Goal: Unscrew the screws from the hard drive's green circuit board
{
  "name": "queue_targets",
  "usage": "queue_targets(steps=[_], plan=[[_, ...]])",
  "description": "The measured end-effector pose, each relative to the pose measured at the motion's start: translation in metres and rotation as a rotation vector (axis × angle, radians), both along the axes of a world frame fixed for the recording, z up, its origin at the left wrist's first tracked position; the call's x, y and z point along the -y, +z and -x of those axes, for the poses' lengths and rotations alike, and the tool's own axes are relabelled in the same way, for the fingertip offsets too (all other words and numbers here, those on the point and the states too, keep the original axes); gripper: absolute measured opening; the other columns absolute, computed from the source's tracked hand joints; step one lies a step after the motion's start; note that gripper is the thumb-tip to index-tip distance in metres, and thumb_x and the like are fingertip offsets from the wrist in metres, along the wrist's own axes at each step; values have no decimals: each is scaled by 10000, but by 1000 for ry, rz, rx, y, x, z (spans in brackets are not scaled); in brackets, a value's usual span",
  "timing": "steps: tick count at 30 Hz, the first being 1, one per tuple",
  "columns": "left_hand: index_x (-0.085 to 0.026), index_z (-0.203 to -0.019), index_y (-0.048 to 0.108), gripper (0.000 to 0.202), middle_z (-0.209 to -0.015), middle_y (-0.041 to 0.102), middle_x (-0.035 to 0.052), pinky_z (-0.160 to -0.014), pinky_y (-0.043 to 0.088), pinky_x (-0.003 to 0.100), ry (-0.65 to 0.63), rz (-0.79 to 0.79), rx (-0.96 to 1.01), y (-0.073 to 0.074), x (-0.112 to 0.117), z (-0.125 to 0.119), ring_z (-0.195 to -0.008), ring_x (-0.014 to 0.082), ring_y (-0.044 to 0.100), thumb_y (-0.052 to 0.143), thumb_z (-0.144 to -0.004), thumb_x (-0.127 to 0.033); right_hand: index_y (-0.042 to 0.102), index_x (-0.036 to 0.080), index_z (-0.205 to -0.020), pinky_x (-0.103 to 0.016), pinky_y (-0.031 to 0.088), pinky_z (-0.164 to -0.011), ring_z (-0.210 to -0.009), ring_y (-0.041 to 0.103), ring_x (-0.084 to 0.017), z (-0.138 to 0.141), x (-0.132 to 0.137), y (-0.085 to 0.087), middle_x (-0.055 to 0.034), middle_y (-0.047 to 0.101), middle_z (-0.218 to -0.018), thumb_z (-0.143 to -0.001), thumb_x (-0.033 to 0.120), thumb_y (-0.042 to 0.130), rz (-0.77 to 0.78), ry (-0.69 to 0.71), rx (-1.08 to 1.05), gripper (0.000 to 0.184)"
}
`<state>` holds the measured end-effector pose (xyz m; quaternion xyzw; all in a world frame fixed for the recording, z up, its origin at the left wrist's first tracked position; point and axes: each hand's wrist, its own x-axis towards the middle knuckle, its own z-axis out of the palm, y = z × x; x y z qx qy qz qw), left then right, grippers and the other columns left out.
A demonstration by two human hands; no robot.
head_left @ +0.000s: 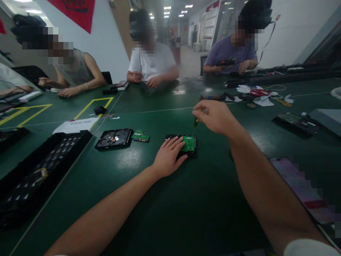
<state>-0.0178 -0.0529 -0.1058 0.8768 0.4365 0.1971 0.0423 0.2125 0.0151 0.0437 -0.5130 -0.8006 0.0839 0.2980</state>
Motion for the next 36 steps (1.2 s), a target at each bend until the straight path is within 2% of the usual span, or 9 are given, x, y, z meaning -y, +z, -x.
queue_targets(steps=[7, 10, 12, 18, 23, 27, 30, 32, 36], plan=[[-211, -1539, 507, 564, -1660, 477, 95, -1320, 268, 546, 2, -13, -14, -2, -1, 0, -1595, 285, 358, 520, -1064, -515, 802, 204, -1072, -371, 517, -819, -862, 722, -247, -1, 3, 2, -80, 808, -973, -966, 249, 610, 19, 57, 5, 225], [-214, -1539, 509, 559, -1660, 476, 95, -1319, 272, 548, 4, -13, -17, -1, -1, 0, -1595, 285, 357, 523, -1064, -509, 799, 197, -1050, -365, 513, -821, -858, 718, -240, -2, 4, 3, -81, 808, -986, -949, 253, 648, 11, 48, 0, 190], [-220, -1541, 508, 559, -1661, 475, 94, -1316, 277, 551, 2, -10, -14, -1, -1, 0, -1595, 286, 359, 528, -1063, -509, 790, 190, -990, -363, 509, -811, -862, 711, -242, -2, 3, 3, -89, 804, -985, -927, 306, 708, -7, 5, 4, 155], [-220, -1547, 506, 566, -1664, 471, 91, -1318, 272, 555, -2, -1, -11, -1, -1, 1, -1595, 290, 358, 530, -1061, -510, 742, 191, -875, -375, 496, -754, -794, 678, -250, -1, -1, 0, -91, 771, -860, -880, 501, 775, 0, -91, 24, 311], [-236, -1541, 516, 556, -1661, 475, 89, -1318, 271, 557, 3, -1, -3, 0, -1, 1, -1594, 288, 362, 531, -1059, -513, 734, 213, -880, -387, 504, -776, -811, 673, -264, 1, -1, -2, -83, 760, -828, -873, 401, 763, -31, -124, 42, 191], [-227, -1537, 522, 557, -1667, 467, 87, -1317, 276, 551, 3, 1, -12, 1, 0, 0, -1597, 288, 355, 524, -1063, -519, 747, 211, -920, -376, 503, -816, -890, 701, -264, 2, -2, -2, -91, 792, -959, -910, 315, 698, -41, -53, 54, 115], [-213, -1535, 525, 557, -1665, 470, 88, -1320, 270, 549, 2, -3, -16, 1, 0, 0, -1596, 286, 357, 515, -1068, -518, 755, 208, -884, -348, 500, -800, -856, 721, -238, 2, -2, -2, -69, 793, -919, -983, 383, 632, 30, 53, 22, 236], [-223, -1538, 523, 558, -1661, 477, 89, -1316, 277, 553, -4, -4, -12, 0, -1, 0, -1594, 284, 360, 519, -1065, -519, 757, 203, -866, -335, 507, -763, -772, 724, -218, 2, -2, -2, -56, 781, -843, -1025, 432, 580, 106, 74, -11, 330], [-251, -1553, 509, 558, -1658, 480, 86, -1311, 282, 560, -4, -8, 1, -3, -2, 1, -1595, 283, 359, 529, -1060, -513, 766, 193, -1014, -329, 556, -703, -664, 730, -208, 3, -3, -3, -48, 761, -735, -1069, 364, 496, 288, 64, -168, 324]])
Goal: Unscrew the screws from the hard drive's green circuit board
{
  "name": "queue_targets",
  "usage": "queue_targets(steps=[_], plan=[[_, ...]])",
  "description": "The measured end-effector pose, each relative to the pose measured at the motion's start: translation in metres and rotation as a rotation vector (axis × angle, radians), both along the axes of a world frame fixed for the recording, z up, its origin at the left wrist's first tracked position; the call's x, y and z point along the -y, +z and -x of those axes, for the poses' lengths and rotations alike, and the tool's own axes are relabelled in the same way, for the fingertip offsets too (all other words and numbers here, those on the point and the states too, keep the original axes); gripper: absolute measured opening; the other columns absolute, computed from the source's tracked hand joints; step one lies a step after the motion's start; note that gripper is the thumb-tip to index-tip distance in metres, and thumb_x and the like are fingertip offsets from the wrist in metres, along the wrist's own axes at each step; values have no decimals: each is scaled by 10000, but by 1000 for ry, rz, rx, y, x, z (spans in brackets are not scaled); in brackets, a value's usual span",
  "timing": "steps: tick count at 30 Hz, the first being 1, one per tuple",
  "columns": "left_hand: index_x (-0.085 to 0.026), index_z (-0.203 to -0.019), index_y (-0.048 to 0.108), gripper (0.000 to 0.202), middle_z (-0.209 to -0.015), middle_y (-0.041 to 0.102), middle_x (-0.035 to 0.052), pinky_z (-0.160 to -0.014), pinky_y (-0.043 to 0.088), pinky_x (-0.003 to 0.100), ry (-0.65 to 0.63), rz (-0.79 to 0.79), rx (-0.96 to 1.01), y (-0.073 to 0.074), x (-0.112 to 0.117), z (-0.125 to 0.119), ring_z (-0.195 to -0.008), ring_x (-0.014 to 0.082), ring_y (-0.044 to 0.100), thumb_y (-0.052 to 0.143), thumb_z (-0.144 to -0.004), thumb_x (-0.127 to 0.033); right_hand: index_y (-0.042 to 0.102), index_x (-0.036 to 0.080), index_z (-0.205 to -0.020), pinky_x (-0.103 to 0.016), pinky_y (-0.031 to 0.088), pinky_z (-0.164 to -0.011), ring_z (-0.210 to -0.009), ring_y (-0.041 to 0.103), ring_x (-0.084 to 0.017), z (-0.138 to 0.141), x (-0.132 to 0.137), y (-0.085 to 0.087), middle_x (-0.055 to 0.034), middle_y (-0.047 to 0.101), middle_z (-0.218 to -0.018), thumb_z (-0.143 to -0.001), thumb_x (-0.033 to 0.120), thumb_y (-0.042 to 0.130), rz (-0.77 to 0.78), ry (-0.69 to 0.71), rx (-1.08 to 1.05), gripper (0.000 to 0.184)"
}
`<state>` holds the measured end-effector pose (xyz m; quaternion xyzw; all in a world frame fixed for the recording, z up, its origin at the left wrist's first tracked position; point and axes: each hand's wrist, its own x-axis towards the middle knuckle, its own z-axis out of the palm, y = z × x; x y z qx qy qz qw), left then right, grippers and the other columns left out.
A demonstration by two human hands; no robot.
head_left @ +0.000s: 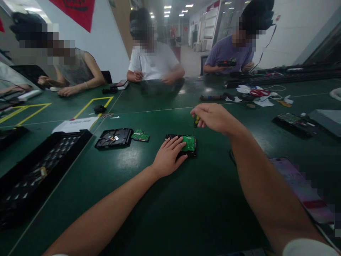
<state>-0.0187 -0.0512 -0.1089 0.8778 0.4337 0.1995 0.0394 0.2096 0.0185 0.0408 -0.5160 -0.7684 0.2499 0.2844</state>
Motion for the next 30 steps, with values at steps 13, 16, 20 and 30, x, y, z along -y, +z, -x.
queue_targets(steps=[13, 16, 20, 30], plan=[[-199, -1545, 501, 576, -1664, 470, 101, -1323, 265, 544, 9, 7, -12, 5, 1, -1, -1593, 289, 362, 516, -1065, -516, 719, 191, -867, -326, 502, -692, -636, 708, -191, -6, 4, 7, -50, 770, -796, -964, 491, 689, -80, -65, 136, 317], [-210, -1546, 500, 568, -1665, 468, 100, -1318, 272, 550, 4, 13, -9, 4, 1, -1, -1592, 290, 364, 521, -1063, -508, 703, 195, -797, -342, 482, -695, -680, 693, -215, -6, 5, 7, -63, 754, -769, -924, 534, 721, -139, -114, 197, 363], [-212, -1544, 506, 569, -1664, 470, 96, -1319, 269, 549, 9, 11, -15, 3, 1, -1, -1597, 288, 353, 519, -1064, -518, 701, 200, -775, -347, 465, -707, -740, 668, -230, -4, 3, 5, -65, 737, -745, -915, 496, 714, -205, -141, 235, 327], [-214, -1537, 517, 561, -1665, 471, 85, -1322, 266, 541, 6, -3, -20, 2, 1, -1, -1593, 286, 360, 524, -1063, -514, 716, 187, -922, -346, 472, -796, -878, 681, -249, 1, 0, -1, -99, 779, -973, -910, 238, 623, -283, -72, 260, 108]])
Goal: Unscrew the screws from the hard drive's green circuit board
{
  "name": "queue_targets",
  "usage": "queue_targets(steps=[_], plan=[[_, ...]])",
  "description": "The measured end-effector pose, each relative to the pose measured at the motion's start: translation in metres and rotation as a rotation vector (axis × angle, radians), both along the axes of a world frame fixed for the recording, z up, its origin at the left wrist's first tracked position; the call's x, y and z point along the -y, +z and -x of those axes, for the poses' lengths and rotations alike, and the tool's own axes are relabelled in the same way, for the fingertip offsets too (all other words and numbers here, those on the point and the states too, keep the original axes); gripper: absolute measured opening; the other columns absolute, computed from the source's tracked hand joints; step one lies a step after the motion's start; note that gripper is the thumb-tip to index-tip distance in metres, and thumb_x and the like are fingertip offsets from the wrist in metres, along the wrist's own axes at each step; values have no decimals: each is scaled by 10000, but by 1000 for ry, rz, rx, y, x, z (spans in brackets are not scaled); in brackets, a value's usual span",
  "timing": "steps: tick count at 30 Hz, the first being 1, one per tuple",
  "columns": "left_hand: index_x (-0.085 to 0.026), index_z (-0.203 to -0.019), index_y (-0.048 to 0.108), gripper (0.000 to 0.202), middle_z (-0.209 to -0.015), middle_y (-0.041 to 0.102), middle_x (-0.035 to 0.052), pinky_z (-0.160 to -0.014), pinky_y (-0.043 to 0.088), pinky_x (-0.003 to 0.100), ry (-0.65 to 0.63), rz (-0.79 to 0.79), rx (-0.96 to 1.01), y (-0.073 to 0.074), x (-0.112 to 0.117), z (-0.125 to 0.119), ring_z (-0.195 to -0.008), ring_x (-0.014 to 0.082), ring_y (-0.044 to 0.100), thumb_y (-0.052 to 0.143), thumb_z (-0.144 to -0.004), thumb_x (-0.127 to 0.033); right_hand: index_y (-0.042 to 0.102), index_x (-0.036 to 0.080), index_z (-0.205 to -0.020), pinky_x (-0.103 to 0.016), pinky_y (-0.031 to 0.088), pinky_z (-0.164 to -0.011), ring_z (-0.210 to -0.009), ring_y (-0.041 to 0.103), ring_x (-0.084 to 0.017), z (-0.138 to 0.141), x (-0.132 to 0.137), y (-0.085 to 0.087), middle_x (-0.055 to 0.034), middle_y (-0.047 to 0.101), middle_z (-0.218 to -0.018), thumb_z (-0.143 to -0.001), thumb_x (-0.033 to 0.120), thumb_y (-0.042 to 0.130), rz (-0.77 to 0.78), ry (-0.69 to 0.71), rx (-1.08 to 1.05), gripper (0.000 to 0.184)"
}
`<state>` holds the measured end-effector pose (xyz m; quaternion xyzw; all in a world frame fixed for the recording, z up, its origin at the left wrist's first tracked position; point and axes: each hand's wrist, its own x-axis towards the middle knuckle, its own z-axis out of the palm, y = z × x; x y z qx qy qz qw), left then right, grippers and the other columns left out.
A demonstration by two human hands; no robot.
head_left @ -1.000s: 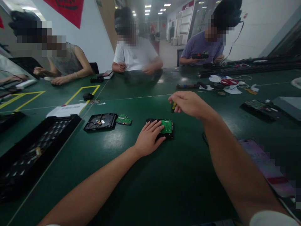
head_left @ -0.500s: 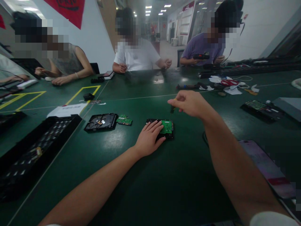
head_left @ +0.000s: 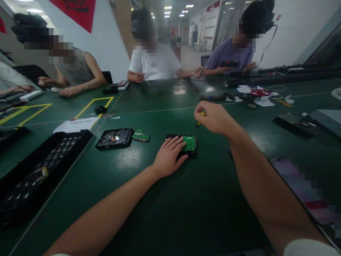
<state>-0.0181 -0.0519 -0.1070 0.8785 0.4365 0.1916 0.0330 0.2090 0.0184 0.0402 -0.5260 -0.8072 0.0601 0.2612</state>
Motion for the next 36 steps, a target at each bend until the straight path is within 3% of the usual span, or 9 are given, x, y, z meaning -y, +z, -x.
queue_targets(steps=[7, 10, 13, 22, 30, 36], plan=[[-222, -1541, 514, 561, -1664, 472, 86, -1317, 273, 546, 0, -1, 7, 0, 0, -1, -1592, 289, 364, 515, -1066, -520, 719, 195, -900, -307, 477, -683, -667, 691, -190, -1, -2, -4, -45, 741, -766, -1059, 453, 520, 174, 107, -140, 362], [-219, -1541, 516, 560, -1661, 476, 89, -1317, 270, 548, -1, 0, 5, 0, 0, 0, -1589, 291, 369, 515, -1067, -517, 737, 197, -996, -301, 508, -651, -624, 703, -193, 0, -3, -4, -31, 722, -679, -1088, 391, 441, 311, 114, -253, 366], [-217, -1549, 509, 570, -1664, 473, 86, -1317, 271, 546, -1, 2, 0, 0, 0, 0, -1592, 288, 364, 518, -1066, -519, 741, 191, -1032, -299, 538, -651, -635, 722, -198, 0, -3, -2, -40, 745, -695, -1072, 333, 474, 382, 125, -311, 305], [-214, -1549, 506, 568, -1663, 473, 89, -1323, 262, 543, 1, -2, 4, 0, 0, 1, -1595, 284, 358, 518, -1067, -513, 711, 188, -869, -294, 472, -629, -581, 672, -172, -11, -2, 3, -28, 709, -633, -1032, 436, 599, 234, 53, -165, 317], [-200, -1540, 512, 565, -1662, 472, 99, -1319, 272, 545, 0, 3, 5, 2, 2, 0, -1592, 290, 363, 517, -1069, -512, 712, 193, -843, -312, 462, -666, -612, 664, -172, -3, 7, 7, -27, 729, -717, -932, 555, 712, 247, 93, -165, 373], [-217, -1546, 506, 564, -1663, 472, 92, -1315, 277, 548, 0, 9, 9, 1, 1, -1, -1597, 289, 354, 518, -1067, -516, 683, 190, -784, -324, 468, -662, -636, 678, -195, -3, 3, 4, -49, 737, -728, -899, 606, 725, 190, 13, -134, 434]])
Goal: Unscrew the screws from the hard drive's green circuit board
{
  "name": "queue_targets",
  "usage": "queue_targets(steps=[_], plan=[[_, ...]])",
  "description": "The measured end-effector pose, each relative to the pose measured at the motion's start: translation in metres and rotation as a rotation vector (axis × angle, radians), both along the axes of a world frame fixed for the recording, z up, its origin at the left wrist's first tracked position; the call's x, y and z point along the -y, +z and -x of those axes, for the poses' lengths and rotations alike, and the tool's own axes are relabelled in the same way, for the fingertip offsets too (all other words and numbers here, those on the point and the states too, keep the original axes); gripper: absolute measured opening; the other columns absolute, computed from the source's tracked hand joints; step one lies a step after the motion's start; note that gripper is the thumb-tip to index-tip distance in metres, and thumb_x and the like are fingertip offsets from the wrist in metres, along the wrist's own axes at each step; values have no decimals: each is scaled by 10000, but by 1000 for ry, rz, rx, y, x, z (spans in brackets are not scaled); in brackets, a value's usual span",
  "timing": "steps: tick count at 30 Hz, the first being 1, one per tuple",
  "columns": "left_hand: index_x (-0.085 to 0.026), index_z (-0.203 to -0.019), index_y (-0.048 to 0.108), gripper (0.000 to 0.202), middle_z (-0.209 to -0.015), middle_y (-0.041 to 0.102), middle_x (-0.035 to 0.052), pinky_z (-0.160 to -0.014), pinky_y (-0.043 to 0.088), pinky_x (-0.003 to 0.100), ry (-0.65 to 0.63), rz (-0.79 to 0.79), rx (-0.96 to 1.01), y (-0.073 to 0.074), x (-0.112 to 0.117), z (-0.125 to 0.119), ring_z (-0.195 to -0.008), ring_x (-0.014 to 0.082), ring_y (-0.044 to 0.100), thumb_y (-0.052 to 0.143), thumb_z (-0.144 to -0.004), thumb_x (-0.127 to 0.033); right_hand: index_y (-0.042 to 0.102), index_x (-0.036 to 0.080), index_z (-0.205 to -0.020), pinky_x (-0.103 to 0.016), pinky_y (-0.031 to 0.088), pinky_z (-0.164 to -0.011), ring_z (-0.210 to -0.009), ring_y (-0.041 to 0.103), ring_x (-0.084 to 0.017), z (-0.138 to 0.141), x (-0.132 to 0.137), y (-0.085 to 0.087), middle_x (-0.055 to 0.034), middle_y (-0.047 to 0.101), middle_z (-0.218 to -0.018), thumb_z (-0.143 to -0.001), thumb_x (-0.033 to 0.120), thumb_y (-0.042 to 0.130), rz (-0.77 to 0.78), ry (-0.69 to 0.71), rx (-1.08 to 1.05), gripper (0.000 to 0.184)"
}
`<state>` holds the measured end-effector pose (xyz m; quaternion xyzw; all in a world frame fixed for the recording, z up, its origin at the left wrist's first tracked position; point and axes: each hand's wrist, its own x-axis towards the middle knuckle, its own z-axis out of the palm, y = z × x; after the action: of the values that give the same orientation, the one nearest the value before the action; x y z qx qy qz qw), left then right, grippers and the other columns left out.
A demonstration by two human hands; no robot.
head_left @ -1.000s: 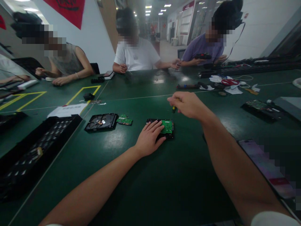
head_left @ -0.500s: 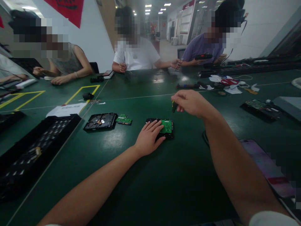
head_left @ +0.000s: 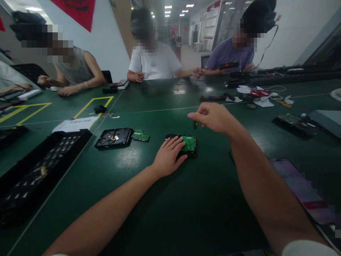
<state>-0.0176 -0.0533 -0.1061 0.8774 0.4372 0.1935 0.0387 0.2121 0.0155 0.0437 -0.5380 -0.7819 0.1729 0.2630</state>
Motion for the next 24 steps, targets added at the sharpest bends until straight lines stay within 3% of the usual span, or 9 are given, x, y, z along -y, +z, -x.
queue_targets(steps=[16, 24], plan=[[-219, -1556, 481, 576, -1663, 472, 99, -1319, 270, 544, 2, 1, 8, 0, -1, 1, -1598, 283, 353, 527, -1061, -510, 824, 201, -964, -337, 482, -729, -788, 714, -239, -5, 0, 3, -67, 795, -878, -954, 403, 681, -57, 72, -4, 248], [-213, -1532, 501, 557, -1660, 478, 93, -1320, 272, 540, 6, 2, -1, 1, 0, 0, -1589, 283, 370, 533, -1059, -505, 761, 200, -1085, -342, 530, -734, -692, 706, -193, -6, -2, -2, -83, 797, -1030, -930, 299, 710, -33, 88, -106, 191]])
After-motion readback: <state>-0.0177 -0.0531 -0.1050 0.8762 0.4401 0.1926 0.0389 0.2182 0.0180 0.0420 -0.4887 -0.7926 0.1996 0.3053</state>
